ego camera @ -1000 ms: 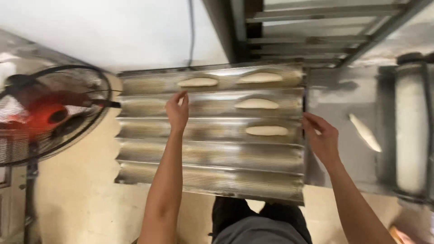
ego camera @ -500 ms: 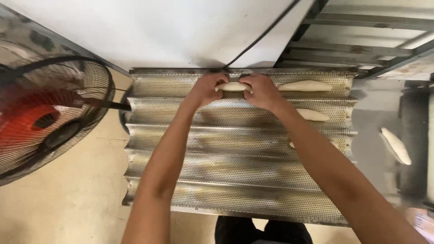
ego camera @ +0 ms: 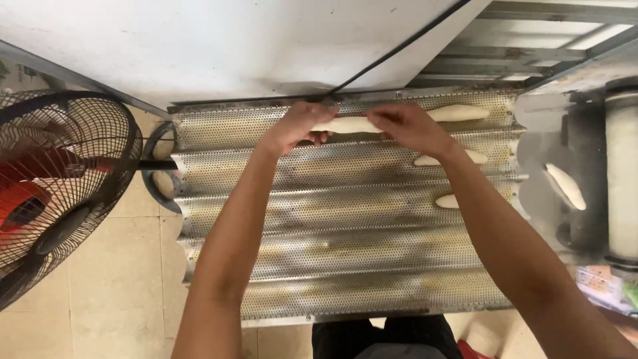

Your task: Shape dough balls into loaves using a machine and arrange them on baking trays.

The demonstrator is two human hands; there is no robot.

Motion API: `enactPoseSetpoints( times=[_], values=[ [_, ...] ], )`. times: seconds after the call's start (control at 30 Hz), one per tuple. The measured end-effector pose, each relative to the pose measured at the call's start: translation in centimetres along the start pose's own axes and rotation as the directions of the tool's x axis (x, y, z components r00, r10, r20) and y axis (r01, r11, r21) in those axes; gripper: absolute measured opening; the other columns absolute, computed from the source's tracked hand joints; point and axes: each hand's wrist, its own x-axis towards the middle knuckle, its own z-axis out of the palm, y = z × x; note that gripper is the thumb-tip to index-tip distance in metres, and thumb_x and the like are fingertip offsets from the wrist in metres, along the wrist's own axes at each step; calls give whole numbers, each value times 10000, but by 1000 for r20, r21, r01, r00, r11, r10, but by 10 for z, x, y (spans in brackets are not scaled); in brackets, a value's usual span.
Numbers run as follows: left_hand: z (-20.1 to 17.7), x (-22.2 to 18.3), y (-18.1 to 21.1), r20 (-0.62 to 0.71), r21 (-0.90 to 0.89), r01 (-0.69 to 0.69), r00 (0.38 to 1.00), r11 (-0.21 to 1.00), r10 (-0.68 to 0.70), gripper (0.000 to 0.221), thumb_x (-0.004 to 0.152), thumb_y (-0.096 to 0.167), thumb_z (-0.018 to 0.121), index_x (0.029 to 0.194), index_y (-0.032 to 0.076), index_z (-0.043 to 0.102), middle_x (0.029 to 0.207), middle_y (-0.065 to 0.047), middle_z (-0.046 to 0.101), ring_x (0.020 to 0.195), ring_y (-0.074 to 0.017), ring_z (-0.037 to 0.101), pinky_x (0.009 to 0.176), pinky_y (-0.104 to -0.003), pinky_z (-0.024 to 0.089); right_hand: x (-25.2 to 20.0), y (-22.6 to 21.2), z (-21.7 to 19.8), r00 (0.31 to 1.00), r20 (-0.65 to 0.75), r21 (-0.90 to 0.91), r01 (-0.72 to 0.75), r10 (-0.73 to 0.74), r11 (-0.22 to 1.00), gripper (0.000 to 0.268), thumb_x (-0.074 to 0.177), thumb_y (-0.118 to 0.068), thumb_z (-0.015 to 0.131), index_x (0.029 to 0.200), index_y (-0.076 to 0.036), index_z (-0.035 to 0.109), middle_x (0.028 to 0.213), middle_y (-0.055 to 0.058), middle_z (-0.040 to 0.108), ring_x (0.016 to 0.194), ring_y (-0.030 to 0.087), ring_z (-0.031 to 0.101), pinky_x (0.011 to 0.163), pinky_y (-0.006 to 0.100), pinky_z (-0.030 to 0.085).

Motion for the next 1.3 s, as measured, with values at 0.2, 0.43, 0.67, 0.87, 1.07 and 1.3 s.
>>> enactPoseSetpoints(
  times=[0.2, 0.43, 0.67, 0.87, 1.07, 1.3],
  values=[
    [-1, 12, -39, -209, 577, -181, 910, 796, 359, 335, 935, 325, 718, 1161, 81, 761, 951, -133, 730, 728, -200, 670, 617, -317, 542, 8, 43, -6, 882, 6, -634, 367, -470, 680, 319, 964, -232, 665, 1259, -153, 755, 1156, 102, 724, 904, 213, 701, 773, 349, 572],
    [26, -17, -66, -109, 953, -163, 603, 256, 790, 273, 1013, 218, 751, 1253, 89, 758, 1235, -193, 678, 1205, -383, 600, 1060, -480, 475, -139, 86, -86, 839, -499, -230, 112, -216, 967, 316, 1016, -158, 626, 1325, -129, 689, 1213, 101, 728, 1000, 191, 714, 739, 327, 646],
    [168, -59, -73, -341, 909, -27, 523, 415, 781, 279, 1160, 210, 674, 1365, 20, 677, 1363, -195, 636, 1296, -346, 597, 1066, -451, 504, -223, 372, -291, 474, -701, -700, -321, -532, 638, 489, 847, -88, 773, 1315, 21, 678, 1212, 240, 704, 1054, 419, 675, 895, 472, 553],
    [330, 3, -100, -546, 507, -168, 696, 845, 466, 267, 1031, 154, 649, 1262, 31, 702, 1047, -83, 776, 977, -152, 743, 900, -303, 594, -226, 382, -326, 771, -636, -416, -313, -27, 854, 491, 797, -93, 692, 1286, -43, 701, 1193, 192, 723, 1119, 353, 667, 977, 422, 528],
    [428, 74, -96, -161, 153, -225, 955, 962, 249, 460, 995, 284, 635, 1400, 73, 582, 1010, -70, 755, 881, -120, 718, 802, -294, 598, -259, 315, -262, 935, -356, 428, 164, -1, 889, 384, 939, -148, 637, 1281, 20, 682, 1088, 86, 692, 979, 152, 619, 874, 291, 493],
    [343, 33, -94, -35, -286, -107, 994, 952, 101, 528, 1038, 415, 681, 1237, -75, 669, 919, -177, 750, 754, -242, 733, 630, -363, 619, -265, 150, -173, 979, -38, 5, 201, -201, 980, 518, 860, -154, 740, 1350, -91, 581, 1089, 81, 714, 883, 171, 679, 757, 314, 562]
  ],
)
